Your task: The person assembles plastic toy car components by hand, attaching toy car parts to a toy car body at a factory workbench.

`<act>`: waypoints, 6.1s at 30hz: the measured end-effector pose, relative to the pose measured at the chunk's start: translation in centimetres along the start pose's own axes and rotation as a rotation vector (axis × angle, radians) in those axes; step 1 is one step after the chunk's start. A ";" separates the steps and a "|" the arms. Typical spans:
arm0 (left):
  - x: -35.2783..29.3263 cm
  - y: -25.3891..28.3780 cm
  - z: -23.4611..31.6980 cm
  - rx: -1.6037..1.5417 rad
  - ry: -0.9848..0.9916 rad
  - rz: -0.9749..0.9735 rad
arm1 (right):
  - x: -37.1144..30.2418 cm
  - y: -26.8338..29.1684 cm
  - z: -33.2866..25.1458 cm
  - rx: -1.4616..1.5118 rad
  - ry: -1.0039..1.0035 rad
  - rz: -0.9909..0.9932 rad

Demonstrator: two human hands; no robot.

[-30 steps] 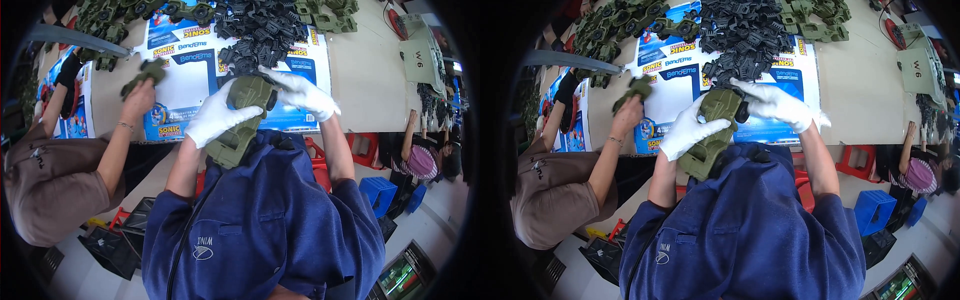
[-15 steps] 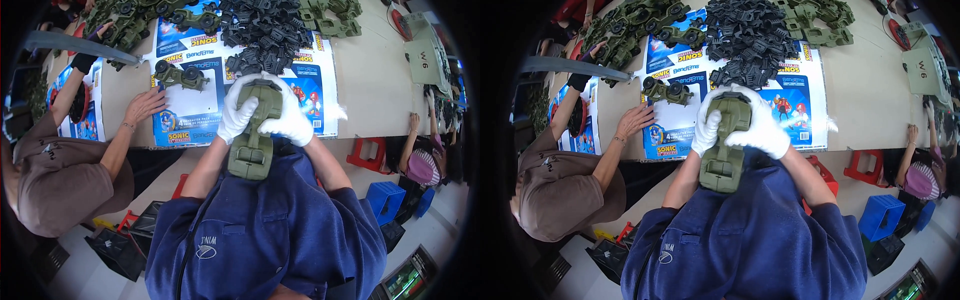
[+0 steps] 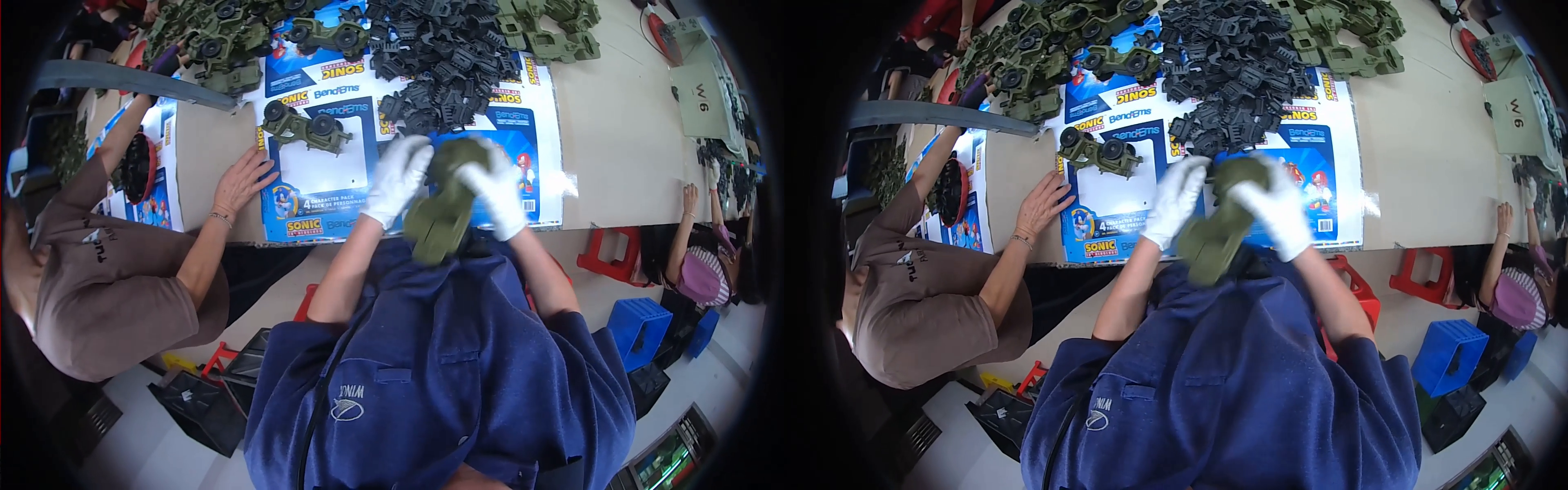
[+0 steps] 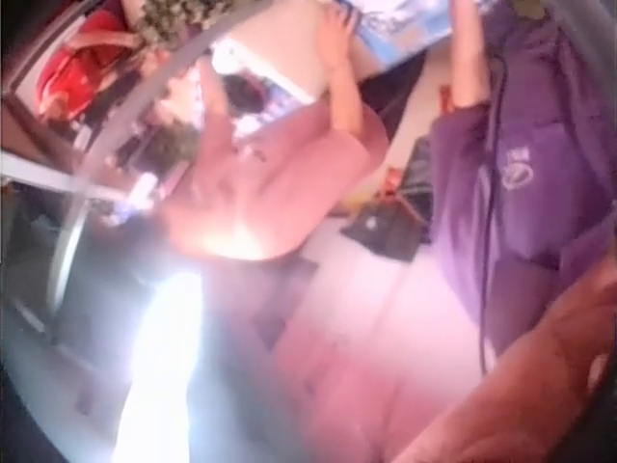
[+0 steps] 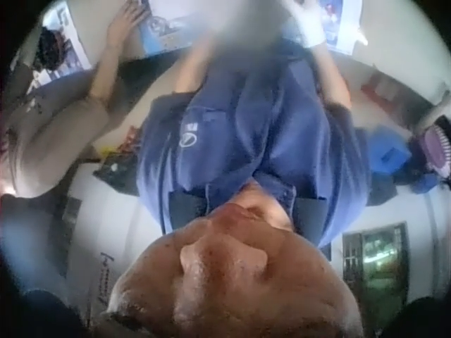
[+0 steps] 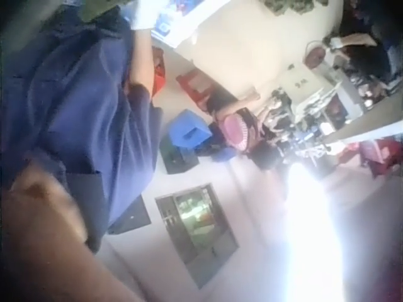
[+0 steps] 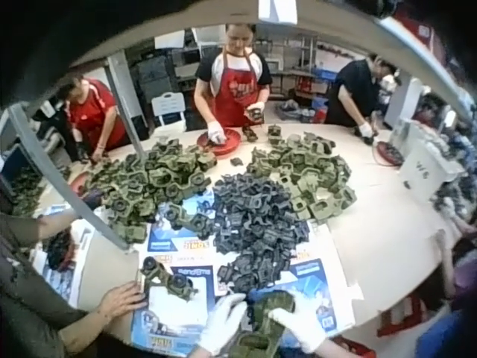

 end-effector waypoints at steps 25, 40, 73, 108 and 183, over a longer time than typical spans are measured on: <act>-2.8 2.7 -4.1 0.851 0.060 -0.034 | 2.3 3.8 6.8 -0.796 0.408 0.117; -4.2 6.9 -5.6 0.198 0.518 -0.454 | 0.9 5.7 7.3 -0.941 0.265 -0.348; -1.5 5.8 5.0 -0.423 0.350 -0.677 | 2.3 2.5 0.3 0.354 -0.034 -0.584; 24.4 8.8 -9.5 1.282 -0.066 -0.186 | 3.9 12.8 3.0 -0.131 0.193 0.769; -1.8 5.7 7.7 0.296 0.239 -0.621 | 0.2 0.7 -0.1 0.626 -0.105 -0.487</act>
Point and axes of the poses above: each hand's wrist, its own x-axis towards the middle knuckle, its own y-axis out of the back of the hand, z = x × y, the point moved 2 cm from there along x, towards the middle knuckle, and after that the axes turned 15 degrees about x, right-handed, at the moved point
